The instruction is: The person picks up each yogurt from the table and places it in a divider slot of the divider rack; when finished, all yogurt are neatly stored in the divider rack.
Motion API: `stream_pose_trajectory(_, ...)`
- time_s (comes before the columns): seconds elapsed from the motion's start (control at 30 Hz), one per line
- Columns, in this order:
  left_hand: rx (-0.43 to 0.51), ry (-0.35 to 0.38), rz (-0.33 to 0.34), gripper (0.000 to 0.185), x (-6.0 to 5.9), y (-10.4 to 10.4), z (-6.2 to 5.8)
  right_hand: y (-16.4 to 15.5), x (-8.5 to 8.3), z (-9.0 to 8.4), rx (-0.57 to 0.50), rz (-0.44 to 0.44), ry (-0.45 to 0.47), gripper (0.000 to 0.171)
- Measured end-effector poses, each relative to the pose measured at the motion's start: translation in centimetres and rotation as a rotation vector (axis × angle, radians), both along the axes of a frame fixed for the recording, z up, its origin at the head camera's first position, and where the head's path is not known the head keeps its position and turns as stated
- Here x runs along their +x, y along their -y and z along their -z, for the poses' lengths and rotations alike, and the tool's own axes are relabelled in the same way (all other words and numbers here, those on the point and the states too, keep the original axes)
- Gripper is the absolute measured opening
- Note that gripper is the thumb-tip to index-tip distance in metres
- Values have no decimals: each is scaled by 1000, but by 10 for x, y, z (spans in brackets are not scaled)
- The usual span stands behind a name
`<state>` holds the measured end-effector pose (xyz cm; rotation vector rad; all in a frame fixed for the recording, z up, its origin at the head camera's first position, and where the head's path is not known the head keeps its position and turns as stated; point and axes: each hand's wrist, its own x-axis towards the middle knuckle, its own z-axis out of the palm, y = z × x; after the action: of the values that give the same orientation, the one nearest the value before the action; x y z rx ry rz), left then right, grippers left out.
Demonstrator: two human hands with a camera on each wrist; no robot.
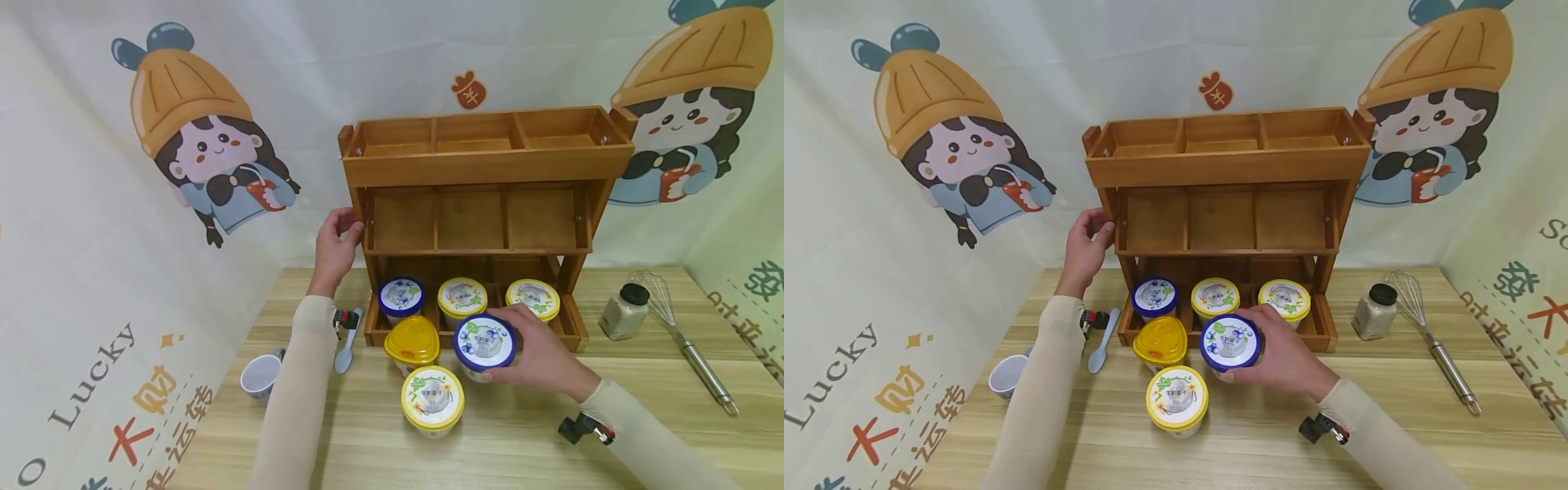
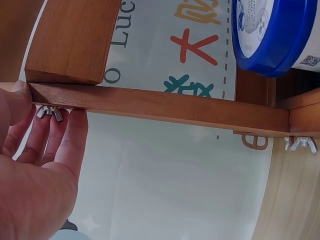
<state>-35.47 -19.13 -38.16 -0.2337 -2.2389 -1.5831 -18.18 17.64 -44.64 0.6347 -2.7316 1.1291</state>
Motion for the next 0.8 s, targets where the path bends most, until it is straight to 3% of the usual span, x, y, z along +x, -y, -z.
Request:
stream_pose_trajectory(0.27,20,-12,12,33,-2,0,0,-9,1,-25,-80,-15,-8,106)
stream_pose_trajectory(0.57,22,-12,5,34,-2,0,1,-18,0,-60,-91,-5,-118,103)
stream_pose_trajectory(0.8,13,-16,5,33,-2,-1,1,-31,-4,-91,-187,26,-189,103)
